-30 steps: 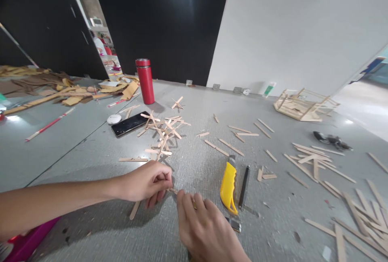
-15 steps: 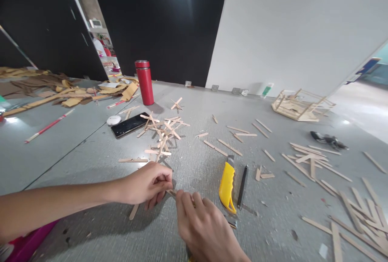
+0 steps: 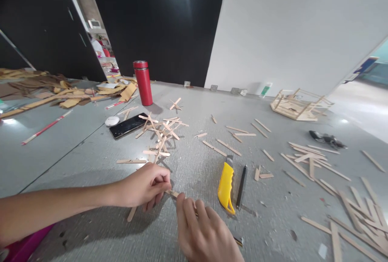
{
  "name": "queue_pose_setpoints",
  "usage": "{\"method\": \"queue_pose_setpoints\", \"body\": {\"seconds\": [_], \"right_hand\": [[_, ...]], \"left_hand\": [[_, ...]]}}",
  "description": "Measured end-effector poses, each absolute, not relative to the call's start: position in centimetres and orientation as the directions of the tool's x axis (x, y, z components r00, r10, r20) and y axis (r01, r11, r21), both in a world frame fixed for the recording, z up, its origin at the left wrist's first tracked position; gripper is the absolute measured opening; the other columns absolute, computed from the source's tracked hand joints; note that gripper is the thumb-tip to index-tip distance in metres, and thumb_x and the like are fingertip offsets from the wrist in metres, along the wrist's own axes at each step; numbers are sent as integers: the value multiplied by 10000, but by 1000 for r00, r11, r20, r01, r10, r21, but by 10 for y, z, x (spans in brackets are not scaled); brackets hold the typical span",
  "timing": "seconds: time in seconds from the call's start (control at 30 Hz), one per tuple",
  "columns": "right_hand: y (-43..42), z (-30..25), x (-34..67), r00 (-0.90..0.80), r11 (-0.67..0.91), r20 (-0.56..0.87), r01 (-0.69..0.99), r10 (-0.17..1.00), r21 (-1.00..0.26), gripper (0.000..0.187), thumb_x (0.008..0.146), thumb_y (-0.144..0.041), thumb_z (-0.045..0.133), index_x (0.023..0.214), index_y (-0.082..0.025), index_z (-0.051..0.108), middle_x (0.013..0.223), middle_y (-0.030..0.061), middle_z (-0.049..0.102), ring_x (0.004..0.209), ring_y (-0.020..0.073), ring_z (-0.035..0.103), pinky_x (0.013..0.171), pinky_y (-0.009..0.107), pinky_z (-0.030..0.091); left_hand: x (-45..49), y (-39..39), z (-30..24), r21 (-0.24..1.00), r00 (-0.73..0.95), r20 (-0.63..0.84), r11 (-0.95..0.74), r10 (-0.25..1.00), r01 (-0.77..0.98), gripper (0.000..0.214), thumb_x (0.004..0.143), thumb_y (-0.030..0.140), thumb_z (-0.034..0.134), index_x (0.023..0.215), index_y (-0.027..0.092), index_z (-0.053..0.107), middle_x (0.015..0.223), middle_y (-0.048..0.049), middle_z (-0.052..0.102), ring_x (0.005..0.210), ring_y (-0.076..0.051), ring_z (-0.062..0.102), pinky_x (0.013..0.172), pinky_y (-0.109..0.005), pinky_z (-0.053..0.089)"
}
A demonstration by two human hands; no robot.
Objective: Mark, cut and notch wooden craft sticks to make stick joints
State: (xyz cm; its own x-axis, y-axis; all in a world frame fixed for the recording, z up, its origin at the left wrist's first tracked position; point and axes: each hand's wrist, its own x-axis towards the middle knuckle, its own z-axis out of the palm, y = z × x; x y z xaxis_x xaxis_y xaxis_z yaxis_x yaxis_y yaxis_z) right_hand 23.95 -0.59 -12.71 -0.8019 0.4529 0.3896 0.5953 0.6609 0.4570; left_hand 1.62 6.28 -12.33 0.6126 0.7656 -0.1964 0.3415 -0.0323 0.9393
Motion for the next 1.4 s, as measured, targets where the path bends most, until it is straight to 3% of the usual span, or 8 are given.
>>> {"method": "queue_pose_setpoints", "body": {"seconds": [0.17, 0.63, 1.0, 1.4], "right_hand": [[-4, -128, 239, -806, 672, 375, 590, 458, 448, 522, 700, 20, 504, 1188, 56, 688, 956, 158, 777, 732, 266, 714, 600, 373, 595], [-4, -127, 237, -794, 666, 383, 606, 472, 435, 508, 695, 40, 503, 1162, 56, 704, 882, 131, 756, 689, 253, 702, 550, 369, 592], [-3, -128, 237, -782, 655, 419, 619, 461, 434, 473, 729, 41, 481, 1142, 33, 711, 889, 124, 767, 720, 245, 699, 613, 366, 588], [-3, -128, 235, -770, 657, 429, 632, 473, 410, 485, 696, 21, 511, 1134, 44, 719, 854, 125, 757, 655, 244, 684, 544, 366, 582]], "left_hand": [[16, 64, -123, 940, 619, -206, -21, 758, 339, 307, 1004, 379, 520, 767, 185, 537, 566, 24, 585, 388, -98, 550, 343, -167, 427], [16, 64, -127, 946, 625, -197, -20, 756, 323, 291, 1008, 340, 511, 759, 191, 527, 564, 29, 590, 375, -97, 558, 334, -160, 431], [16, 65, -125, 947, 630, -195, -23, 752, 320, 286, 1005, 314, 516, 749, 185, 534, 568, 25, 601, 381, -103, 571, 345, -166, 433], [16, 65, -124, 949, 628, -194, -18, 754, 314, 289, 1003, 302, 524, 736, 190, 519, 551, 34, 584, 374, -96, 549, 343, -162, 418]]}}
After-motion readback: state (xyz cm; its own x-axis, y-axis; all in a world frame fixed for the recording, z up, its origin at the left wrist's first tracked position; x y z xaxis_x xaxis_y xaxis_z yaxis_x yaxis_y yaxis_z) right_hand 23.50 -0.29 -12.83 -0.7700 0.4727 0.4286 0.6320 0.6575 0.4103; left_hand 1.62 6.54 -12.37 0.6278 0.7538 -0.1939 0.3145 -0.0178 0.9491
